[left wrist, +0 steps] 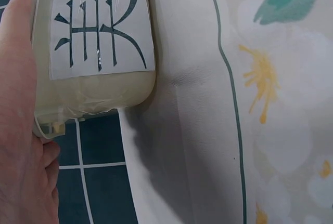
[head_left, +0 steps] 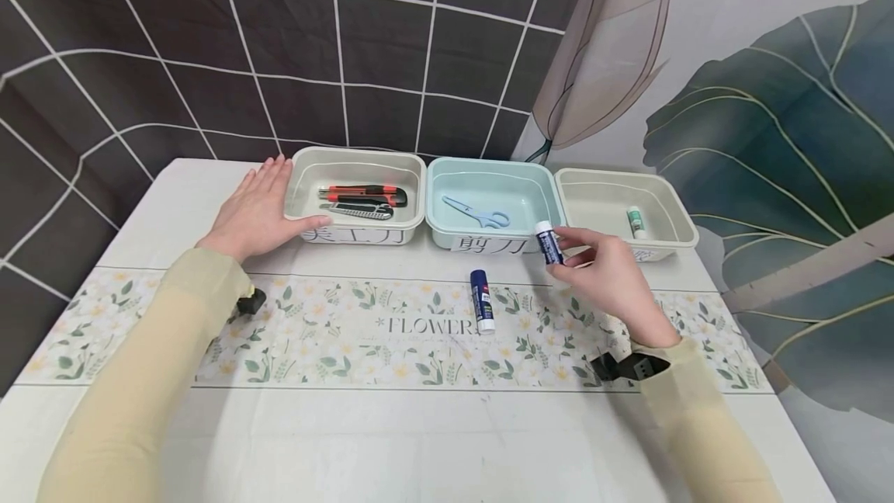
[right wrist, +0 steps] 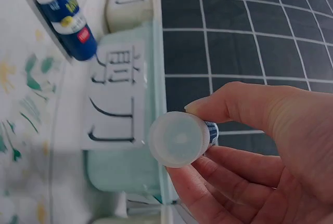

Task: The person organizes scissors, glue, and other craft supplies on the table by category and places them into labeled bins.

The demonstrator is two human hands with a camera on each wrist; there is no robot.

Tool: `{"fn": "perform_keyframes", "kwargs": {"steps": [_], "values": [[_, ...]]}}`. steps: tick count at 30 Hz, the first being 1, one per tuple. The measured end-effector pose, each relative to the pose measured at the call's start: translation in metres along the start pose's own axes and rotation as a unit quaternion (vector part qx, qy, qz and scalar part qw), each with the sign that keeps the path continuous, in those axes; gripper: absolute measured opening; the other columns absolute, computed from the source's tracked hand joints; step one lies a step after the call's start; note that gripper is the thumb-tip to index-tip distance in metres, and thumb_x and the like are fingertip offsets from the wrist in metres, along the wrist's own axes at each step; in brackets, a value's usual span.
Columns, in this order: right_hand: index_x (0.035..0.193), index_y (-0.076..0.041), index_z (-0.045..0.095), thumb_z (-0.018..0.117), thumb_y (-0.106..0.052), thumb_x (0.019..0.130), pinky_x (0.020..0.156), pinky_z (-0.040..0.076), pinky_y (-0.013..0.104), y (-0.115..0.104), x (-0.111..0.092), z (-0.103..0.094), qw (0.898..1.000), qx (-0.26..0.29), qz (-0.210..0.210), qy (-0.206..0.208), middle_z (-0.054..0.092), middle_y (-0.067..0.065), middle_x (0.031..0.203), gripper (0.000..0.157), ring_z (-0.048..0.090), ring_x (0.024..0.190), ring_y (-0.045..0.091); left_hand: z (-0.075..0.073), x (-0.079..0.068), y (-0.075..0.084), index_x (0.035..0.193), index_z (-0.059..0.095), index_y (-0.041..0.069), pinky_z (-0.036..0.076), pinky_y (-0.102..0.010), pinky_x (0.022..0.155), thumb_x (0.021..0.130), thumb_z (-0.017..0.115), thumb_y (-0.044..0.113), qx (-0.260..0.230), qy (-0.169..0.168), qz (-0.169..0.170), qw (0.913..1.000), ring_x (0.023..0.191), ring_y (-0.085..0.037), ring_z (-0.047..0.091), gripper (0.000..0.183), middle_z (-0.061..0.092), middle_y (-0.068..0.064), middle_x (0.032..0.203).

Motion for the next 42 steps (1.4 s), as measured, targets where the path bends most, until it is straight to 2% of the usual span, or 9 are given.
{"fn": "perform_keyframes", "kwargs": {"steps": [11, 19, 25, 28, 33, 38, 42], "values": [[0.137, 0.000, 0.063, 0.079, -0.007, 0.087, 0.060, 0.054, 0.017, 0.011, 0.015, -0.025, 0.999, 0.000, 0.009, 0.035, 0.070, 0.021, 0.112, 0.053, 0.071, 0.079, 0.018, 0.000, 0.000, -0.001, 0.160, 0.002, -0.007, -0.003, -0.047, 0.124, 0.087, 0.050, 0.081, 0.005, -0.002, -0.001, 1.0000, 0.154, -0.038, 0.002, 0.124, 0.004, -0.027, 0.166], [0.144, -0.004, 0.058, 0.077, -0.020, 0.093, 0.063, 0.052, 0.020, 0.029, 0.025, -0.047, 0.997, -0.023, 0.057, 0.038, 0.066, 0.021, 0.120, 0.057, 0.066, 0.092, 0.030, 0.000, 0.001, 0.001, 0.159, 0.003, -0.008, -0.002, -0.047, 0.124, 0.087, 0.048, 0.082, 0.012, -0.006, -0.003, 0.9999, 0.154, -0.037, 0.000, 0.124, 0.004, -0.027, 0.166], [0.145, -0.006, 0.058, 0.075, -0.027, 0.094, 0.064, 0.049, 0.022, 0.043, 0.033, -0.066, 0.993, -0.051, 0.084, 0.059, 0.065, 0.022, 0.125, 0.057, 0.064, 0.099, 0.035, -0.001, 0.001, 0.001, 0.159, 0.004, -0.008, -0.002, -0.047, 0.124, 0.088, 0.048, 0.082, 0.015, -0.006, -0.003, 0.9999, 0.154, -0.036, 0.000, 0.123, 0.004, -0.027, 0.166], [0.145, -0.004, 0.057, 0.074, -0.028, 0.095, 0.068, 0.049, 0.027, 0.051, 0.040, -0.074, 0.991, -0.055, 0.102, 0.061, 0.063, 0.023, 0.127, 0.058, 0.063, 0.106, 0.037, -0.001, 0.001, 0.002, 0.159, 0.004, -0.008, -0.002, -0.047, 0.124, 0.087, 0.049, 0.082, 0.015, -0.007, -0.002, 0.9999, 0.154, -0.036, 0.000, 0.123, 0.004, -0.027, 0.166], [0.147, -0.002, 0.053, 0.071, -0.030, 0.097, 0.076, 0.045, 0.042, 0.064, 0.049, -0.084, 0.989, -0.051, 0.129, 0.050, 0.058, 0.027, 0.133, 0.061, 0.049, 0.117, 0.042, -0.001, 0.001, 0.001, 0.159, 0.003, -0.008, -0.002, -0.047, 0.124, 0.088, 0.048, 0.081, 0.015, -0.006, -0.001, 0.9999, 0.154, -0.036, -0.001, 0.123, 0.004, -0.027, 0.166], [0.147, -0.002, 0.053, 0.069, -0.031, 0.097, 0.077, 0.043, 0.043, 0.077, 0.060, -0.092, 0.987, -0.060, 0.141, 0.052, 0.057, 0.027, 0.132, 0.060, 0.038, 0.123, 0.043, 0.000, 0.001, 0.001, 0.159, 0.003, -0.008, -0.003, -0.046, 0.124, 0.088, 0.048, 0.082, 0.014, -0.005, -0.002, 0.9999, 0.154, -0.036, -0.001, 0.123, 0.004, -0.027, 0.166], [0.147, 0.001, 0.053, 0.068, -0.030, 0.098, 0.079, 0.043, 0.043, 0.088, 0.068, -0.094, 0.985, -0.062, 0.156, 0.047, 0.057, 0.028, 0.129, 0.060, 0.042, 0.119, 0.044, -0.001, 0.001, 0.001, 0.159, 0.004, -0.008, -0.002, -0.046, 0.124, 0.088, 0.048, 0.082, 0.013, -0.004, -0.003, 0.9999, 0.154, -0.036, 0.000, 0.123, 0.004, -0.027, 0.166]]}}
Point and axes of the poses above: each hand's wrist, its own x-axis towards the middle knuckle, its own z-axis out of the palm, y = z × x, the point moved 1 cm from there along x, towards the middle knuckle
